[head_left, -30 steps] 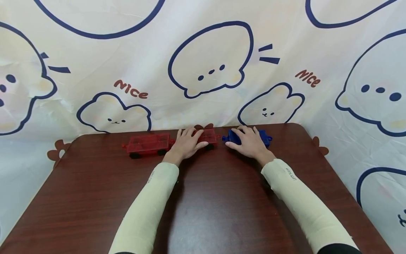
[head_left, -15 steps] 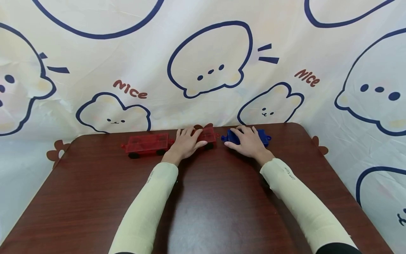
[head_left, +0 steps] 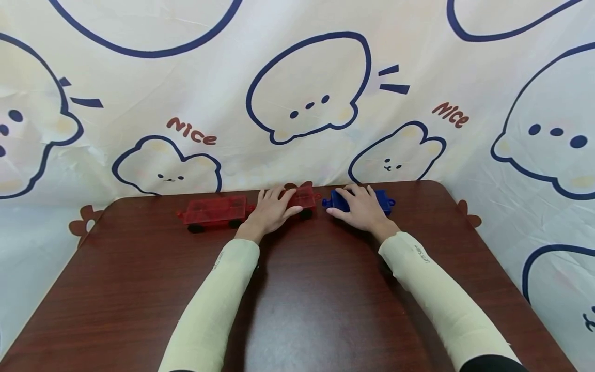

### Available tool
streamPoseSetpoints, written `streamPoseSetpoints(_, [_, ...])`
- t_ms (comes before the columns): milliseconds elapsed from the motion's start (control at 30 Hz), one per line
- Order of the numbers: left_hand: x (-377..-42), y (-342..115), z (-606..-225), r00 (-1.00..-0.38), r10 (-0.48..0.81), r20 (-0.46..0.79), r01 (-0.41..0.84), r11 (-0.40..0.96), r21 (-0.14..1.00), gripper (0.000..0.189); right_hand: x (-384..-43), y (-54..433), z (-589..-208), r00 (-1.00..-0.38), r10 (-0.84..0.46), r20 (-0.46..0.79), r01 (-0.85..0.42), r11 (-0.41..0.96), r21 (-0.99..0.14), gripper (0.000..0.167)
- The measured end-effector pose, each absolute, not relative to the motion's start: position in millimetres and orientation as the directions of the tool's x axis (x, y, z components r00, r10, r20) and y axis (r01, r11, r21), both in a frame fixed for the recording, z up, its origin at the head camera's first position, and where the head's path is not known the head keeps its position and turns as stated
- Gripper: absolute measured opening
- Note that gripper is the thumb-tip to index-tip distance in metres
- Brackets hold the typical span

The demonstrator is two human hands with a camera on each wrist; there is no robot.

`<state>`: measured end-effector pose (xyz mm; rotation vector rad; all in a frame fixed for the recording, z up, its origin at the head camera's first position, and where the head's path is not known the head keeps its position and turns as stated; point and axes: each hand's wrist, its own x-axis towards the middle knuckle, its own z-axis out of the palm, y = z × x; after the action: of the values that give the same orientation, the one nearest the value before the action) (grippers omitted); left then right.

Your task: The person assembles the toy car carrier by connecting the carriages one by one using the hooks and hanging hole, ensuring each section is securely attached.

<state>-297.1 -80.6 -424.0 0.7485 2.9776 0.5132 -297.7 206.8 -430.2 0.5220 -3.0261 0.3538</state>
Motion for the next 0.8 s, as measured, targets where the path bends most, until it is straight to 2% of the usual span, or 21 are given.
streamPoseSetpoints(533, [-297.4,-80.5,-424.4,-0.878,0.474,0.067,0.471,0.83,0.297,0.068,-300.4,202.8,-431.5,-0.942,-0.326,0.086,-0.337,0.916,-0.218,0.088])
streamPoseSetpoints(800, [-297.0,-79.7,-426.6,-0.882,0.467,0.06,0.46,0.826,0.324,0.068,-299.0,200.5,-429.5,-0.944,-0.323,0.071,-0.331,0.919,-0.216,0.085])
